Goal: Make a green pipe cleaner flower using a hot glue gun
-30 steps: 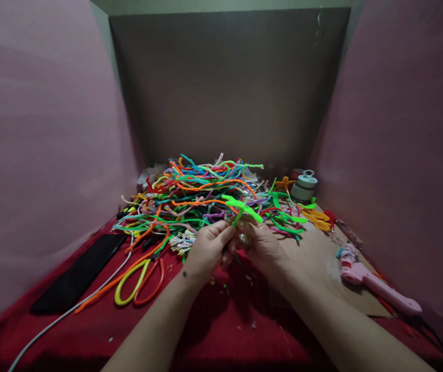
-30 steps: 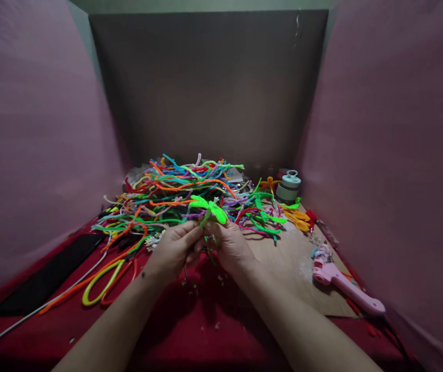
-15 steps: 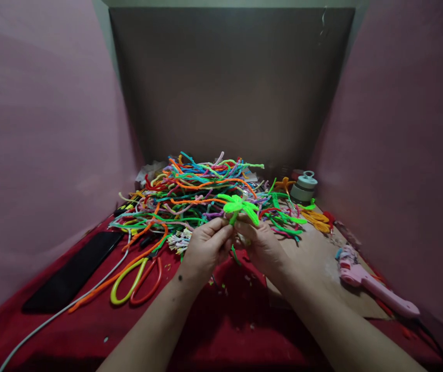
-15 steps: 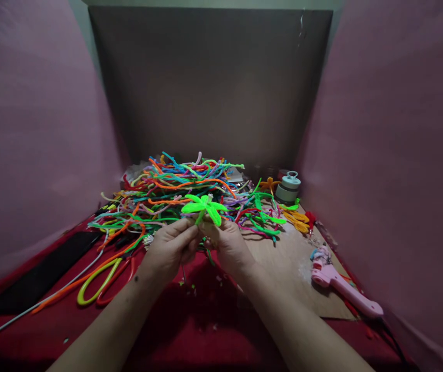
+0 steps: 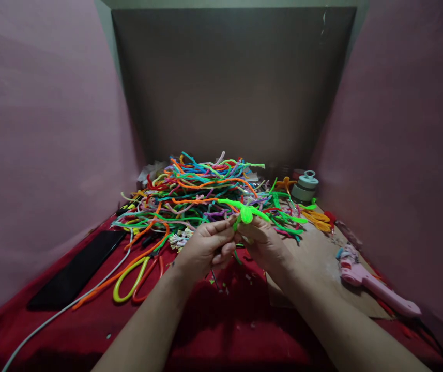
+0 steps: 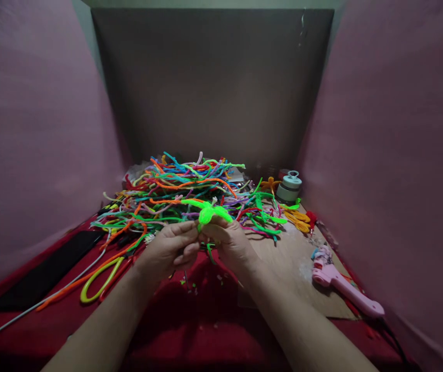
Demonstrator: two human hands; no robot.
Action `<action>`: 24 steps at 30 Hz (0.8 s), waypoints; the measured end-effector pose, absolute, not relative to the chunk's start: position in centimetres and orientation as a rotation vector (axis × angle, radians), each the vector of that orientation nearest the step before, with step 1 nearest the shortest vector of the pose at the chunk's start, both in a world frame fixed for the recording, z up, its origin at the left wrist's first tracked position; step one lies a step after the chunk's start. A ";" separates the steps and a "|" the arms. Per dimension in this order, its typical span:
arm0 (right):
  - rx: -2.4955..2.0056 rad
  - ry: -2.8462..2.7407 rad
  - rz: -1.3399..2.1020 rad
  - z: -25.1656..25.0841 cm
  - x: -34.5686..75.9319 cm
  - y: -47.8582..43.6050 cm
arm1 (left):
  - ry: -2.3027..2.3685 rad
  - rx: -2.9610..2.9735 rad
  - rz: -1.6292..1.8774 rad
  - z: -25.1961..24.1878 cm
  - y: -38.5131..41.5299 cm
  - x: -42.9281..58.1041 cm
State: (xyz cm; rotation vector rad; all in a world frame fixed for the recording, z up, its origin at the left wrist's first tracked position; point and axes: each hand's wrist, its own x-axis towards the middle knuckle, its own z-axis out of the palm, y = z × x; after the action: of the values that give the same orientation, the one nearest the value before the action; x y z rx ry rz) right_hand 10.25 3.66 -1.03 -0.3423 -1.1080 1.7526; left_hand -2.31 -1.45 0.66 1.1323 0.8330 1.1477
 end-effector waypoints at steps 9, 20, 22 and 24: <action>-0.408 -1.095 1.635 -1.5 10.1 3.5 | 1.448 1.913 1.609 -1.3 -1.1 -1.5; -0.331 -1.181 1.733 -0.4 10.5 3.0 | 1.008 1.243 1.446 1.0 -1.7 -1.2; -0.316 -1.172 1.760 -0.2 10.6 3.0 | 0.924 1.171 1.375 1.0 -1.7 -1.5; -0.312 -1.175 1.774 -0.2 10.6 2.9 | 0.840 1.107 1.280 0.8 -1.7 -1.9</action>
State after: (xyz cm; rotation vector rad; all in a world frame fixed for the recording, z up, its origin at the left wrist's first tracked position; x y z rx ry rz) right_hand 10.58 2.95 -0.19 -0.3118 -1.1750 1.7737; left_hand -1.93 -1.71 0.82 1.1069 0.8401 1.2803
